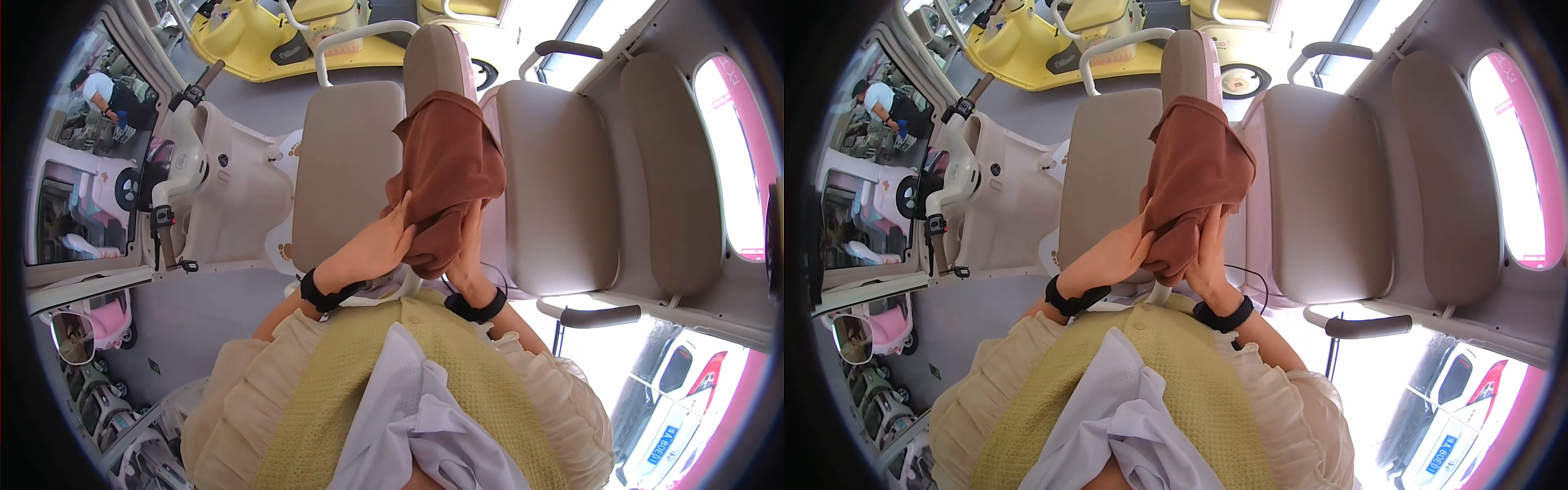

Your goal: Cleaning and wiping down the seats and armrests of multiple electric scooters or bikes using a cloth.

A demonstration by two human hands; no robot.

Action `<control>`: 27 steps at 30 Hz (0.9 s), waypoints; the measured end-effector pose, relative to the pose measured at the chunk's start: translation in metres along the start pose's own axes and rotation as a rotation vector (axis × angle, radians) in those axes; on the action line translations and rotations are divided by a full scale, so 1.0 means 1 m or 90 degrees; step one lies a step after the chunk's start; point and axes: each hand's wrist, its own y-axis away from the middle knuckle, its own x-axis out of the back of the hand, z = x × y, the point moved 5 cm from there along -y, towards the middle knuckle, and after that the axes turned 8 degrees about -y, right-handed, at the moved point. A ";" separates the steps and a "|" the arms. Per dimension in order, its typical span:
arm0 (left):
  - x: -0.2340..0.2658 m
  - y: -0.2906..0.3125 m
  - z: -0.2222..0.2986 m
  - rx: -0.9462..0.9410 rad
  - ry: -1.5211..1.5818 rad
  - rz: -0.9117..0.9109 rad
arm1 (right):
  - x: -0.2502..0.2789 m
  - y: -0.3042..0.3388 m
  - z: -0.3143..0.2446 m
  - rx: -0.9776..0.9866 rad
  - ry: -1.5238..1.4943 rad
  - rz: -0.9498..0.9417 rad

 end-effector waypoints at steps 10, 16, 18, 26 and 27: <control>-0.022 -0.003 -0.011 -0.072 0.179 0.118 | -0.002 -0.015 -0.029 0.253 0.431 -0.099; -0.031 -0.040 -0.048 -0.116 0.152 0.202 | 0.000 -0.067 -0.041 0.285 0.383 -0.128; -0.033 -0.043 -0.039 -0.214 -0.043 0.227 | -0.002 -0.072 -0.042 0.298 0.405 -0.128; -0.036 -0.004 -0.023 -0.138 0.201 0.165 | -0.006 -0.014 -0.032 0.358 0.430 -0.165; -0.034 0.000 -0.021 -0.159 0.181 0.188 | -0.006 -0.011 -0.031 0.375 0.418 -0.178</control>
